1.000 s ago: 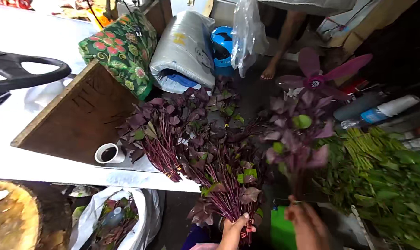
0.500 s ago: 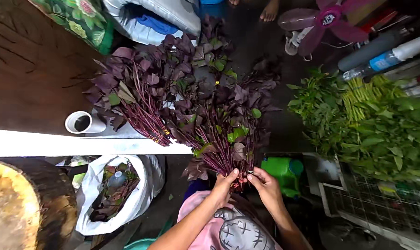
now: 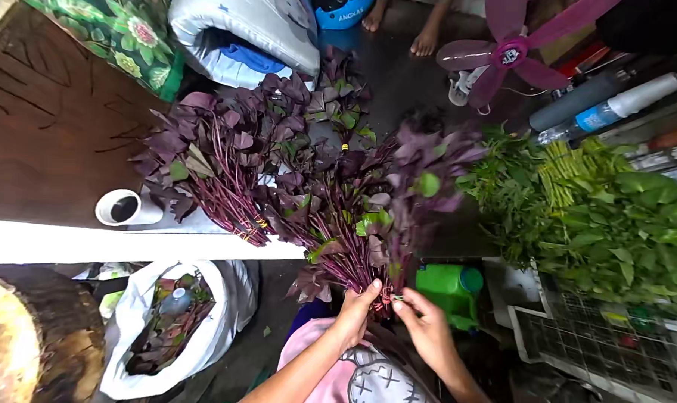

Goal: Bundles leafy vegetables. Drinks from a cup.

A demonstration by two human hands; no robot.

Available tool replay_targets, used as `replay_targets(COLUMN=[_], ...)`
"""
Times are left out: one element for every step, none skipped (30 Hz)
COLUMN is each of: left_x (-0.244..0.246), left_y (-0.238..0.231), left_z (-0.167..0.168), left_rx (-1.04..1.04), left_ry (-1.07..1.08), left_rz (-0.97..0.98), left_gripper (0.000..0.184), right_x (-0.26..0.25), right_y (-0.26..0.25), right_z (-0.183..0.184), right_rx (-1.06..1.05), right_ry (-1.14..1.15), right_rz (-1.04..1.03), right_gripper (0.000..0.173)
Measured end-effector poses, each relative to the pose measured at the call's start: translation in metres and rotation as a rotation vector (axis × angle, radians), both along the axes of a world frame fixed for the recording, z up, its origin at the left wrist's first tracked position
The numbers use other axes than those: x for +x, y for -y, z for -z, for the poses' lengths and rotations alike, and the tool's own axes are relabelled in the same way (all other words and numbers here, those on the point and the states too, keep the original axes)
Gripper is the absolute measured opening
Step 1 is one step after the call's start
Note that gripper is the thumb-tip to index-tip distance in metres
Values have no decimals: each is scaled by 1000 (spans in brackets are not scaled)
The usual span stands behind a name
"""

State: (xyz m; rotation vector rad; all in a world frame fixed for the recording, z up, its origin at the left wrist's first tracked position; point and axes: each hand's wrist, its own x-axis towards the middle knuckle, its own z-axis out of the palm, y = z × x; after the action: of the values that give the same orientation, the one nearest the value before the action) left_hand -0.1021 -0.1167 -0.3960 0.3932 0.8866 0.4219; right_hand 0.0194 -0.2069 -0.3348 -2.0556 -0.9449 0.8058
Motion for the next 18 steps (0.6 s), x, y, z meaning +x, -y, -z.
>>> replay_targets(left_x=[0,0,0,-1,-3,-5,-7,-9,-13,-16,-19,-20,-19,-18,-17,-16,-15,-13], left_y=[0,1,1,2,3,4,4,5,5,4,4,3,3,2,1,2,2,1], left_z=[1,3,6,7,7,5,4,6,9,13,16,17,18,19,20,21,22,22], left_rx=[30,56,77,88,88,75,50,24,-3,-24,-31,-24,-3,30,72,123,170,199], left_ry=[-8,-17,-24,-25,-23,-18,-6,15,46,81,92,62,11,-41,-83,-111,-127,-133], left_rz=[6,7,1,-15,-36,-58,-82,-105,-112,-107,-103,-99,-91,-88,-83,-80,-79,-74], left_gripper=[50,53,54,55,57,60,62,63,65,70,72,69,68,66,64,61,60,61], right_x=[-7,-12,-14,-16,-16,-15,-14,-13,-13,-14,-14,-14,-14,-15,-17,-19,-22,-24], right_y=[1,1,-2,-5,-7,-9,-10,-11,-11,-10,-9,-7,-4,-3,-1,0,0,-1], right_z=[11,18,23,28,31,32,31,30,29,29,30,32,35,38,41,43,43,43], right_rx=[-52,-88,-91,-63,-21,15,35,43,46,36,5,-35,-66,-79,-76,-63,-50,-36], right_ry=[-13,-21,-16,-7,-12,-29,-50,-73,-111,-164,-216,-257,-286,-295,-287,-261,-234,-211], right_rz=[-32,-46,-44,-28,-8,14,35,49,66,91,106,105,99,84,64,42,21,6], right_gripper=[36,37,36,35,34,34,35,36,35,35,34,35,35,34,32,30,29,28])
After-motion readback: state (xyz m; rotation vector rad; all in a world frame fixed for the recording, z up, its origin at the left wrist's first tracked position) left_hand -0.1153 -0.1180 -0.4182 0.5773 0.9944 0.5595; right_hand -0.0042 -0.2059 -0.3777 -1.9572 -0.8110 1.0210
